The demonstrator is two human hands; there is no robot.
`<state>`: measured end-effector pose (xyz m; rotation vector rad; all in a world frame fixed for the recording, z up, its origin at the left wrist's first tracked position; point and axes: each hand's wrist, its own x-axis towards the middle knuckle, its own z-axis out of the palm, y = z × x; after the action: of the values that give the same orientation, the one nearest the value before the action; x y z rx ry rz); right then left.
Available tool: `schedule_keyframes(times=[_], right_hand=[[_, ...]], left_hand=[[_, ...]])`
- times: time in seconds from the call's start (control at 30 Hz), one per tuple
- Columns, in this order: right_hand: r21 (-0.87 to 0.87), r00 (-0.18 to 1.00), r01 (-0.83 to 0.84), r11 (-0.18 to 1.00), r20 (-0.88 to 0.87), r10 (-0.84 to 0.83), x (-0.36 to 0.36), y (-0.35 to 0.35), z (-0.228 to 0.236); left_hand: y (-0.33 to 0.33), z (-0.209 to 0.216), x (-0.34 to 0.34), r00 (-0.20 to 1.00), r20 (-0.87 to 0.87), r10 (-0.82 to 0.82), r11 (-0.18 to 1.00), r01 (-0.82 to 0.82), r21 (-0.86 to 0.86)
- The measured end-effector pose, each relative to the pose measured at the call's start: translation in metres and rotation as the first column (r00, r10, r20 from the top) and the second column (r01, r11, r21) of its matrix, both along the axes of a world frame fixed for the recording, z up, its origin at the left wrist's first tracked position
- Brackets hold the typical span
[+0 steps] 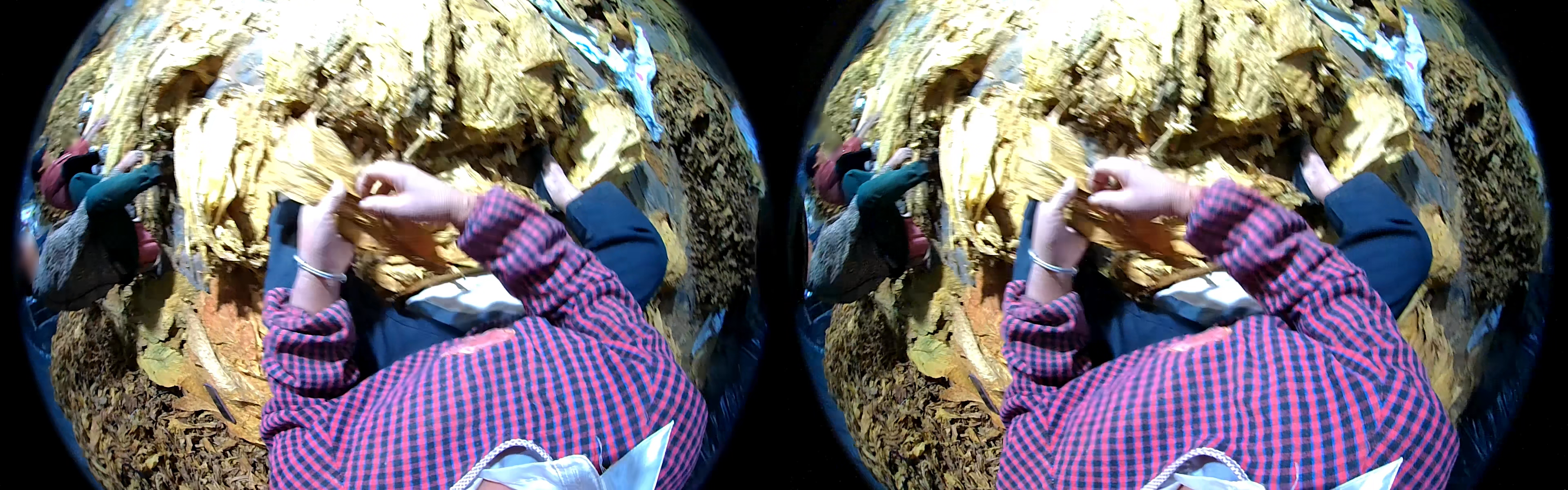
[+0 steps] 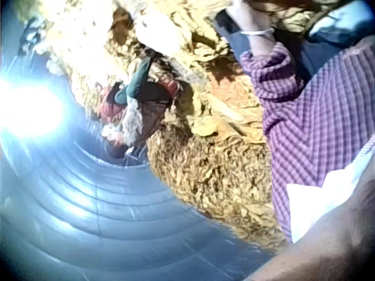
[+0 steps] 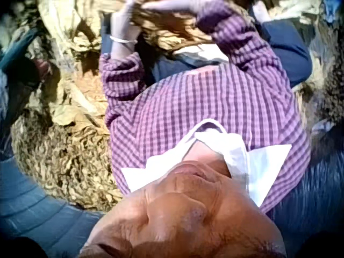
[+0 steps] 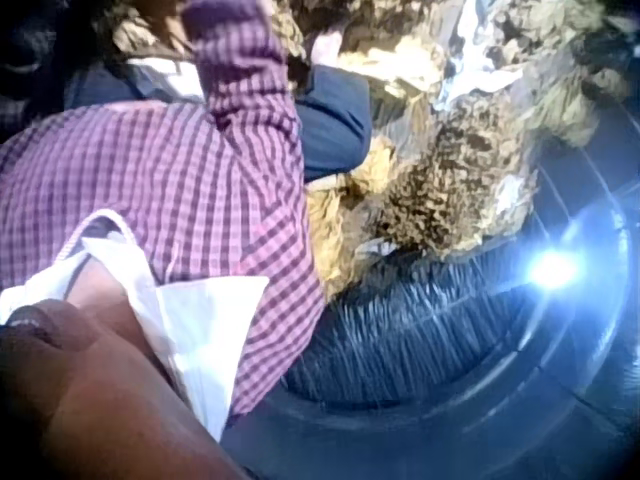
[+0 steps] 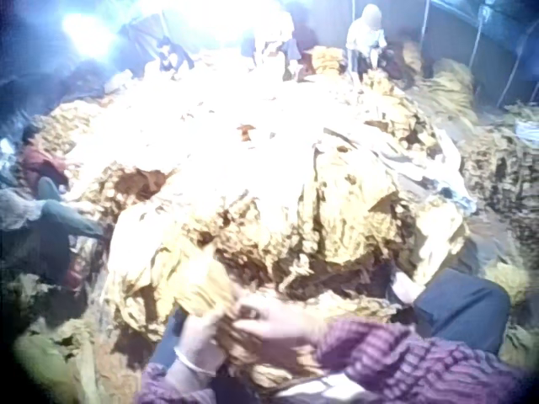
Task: The person sits cross-legged on the floor and repeatedly picks up dried leaves from a large pile, separates them by hand, and places them back onto the pile. Other people are also sorting leaves in the background.
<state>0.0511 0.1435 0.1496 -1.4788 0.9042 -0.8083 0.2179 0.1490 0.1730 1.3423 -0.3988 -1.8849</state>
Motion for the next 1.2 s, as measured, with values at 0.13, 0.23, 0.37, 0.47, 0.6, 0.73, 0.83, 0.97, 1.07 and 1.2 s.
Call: schedule_keyframes(times=[0.13, 0.23, 0.37, 0.47, 0.6, 0.73, 0.83, 0.97, 1.07, 1.2], right_hand=[[0.326, 0.980, 0.114, 0.938, 0.119, -0.161, -0.067, -0.009, -0.029], [0.248, 0.915, 0.172, 0.953, -0.398, -0.061, -0.110, 0.003, -0.074], [0.334, 0.549, -0.021, 0.942, -0.784, 0.290, -0.118, 0.069, -0.122], [0.011, 0.313, 0.212, 0.977, -0.948, -0.057, -0.107, 0.114, -0.136], [0.020, 0.192, 0.099, 0.995, -0.981, 0.001, -0.126, 0.112, -0.143], [0.106, 0.243, 0.174, 0.979, -0.968, 0.061, -0.162, 0.080, -0.152], [0.276, 0.550, 0.310, 0.910, -0.833, 0.065, -0.191, 0.054, -0.159], [0.344, 0.692, 0.373, 0.862, -0.722, -0.011, -0.213, 0.043, -0.164], [0.408, 0.779, 0.402, 0.819, -0.623, -0.072, -0.217, 0.047, -0.164], [0.574, 0.877, 0.308, 0.759, -0.480, 0.007, -0.207, 0.057, -0.158]], left_hand=[[-0.013, 0.008, 0.019, 0.958, 0.051, 0.282, 0.900, -0.245, -0.361], [-0.027, 0.022, 0.044, 0.876, 0.095, 0.474, 0.823, -0.402, -0.401], [-0.034, 0.030, 0.061, 0.778, 0.169, 0.606, 0.741, -0.473, -0.477], [-0.034, 0.030, 0.064, 0.774, 0.186, 0.605, 0.742, -0.464, -0.484], [-0.035, 0.027, 0.065, 0.824, 0.182, 0.537, 0.784, -0.407, -0.469], [-0.035, 0.026, 0.069, 0.854, 0.147, 0.499, 0.808, -0.397, -0.436], [-0.035, 0.026, 0.069, 0.873, 0.076, 0.483, 0.803, -0.406, -0.436], [-0.035, 0.026, 0.068, 0.868, 0.086, 0.490, 0.801, -0.409, -0.436], [-0.036, 0.025, 0.067, 0.877, 0.100, 0.469, 0.811, -0.384, -0.441], [-0.036, 0.025, 0.065, 0.877, 0.134, 0.461, 0.827, -0.370, -0.424]])
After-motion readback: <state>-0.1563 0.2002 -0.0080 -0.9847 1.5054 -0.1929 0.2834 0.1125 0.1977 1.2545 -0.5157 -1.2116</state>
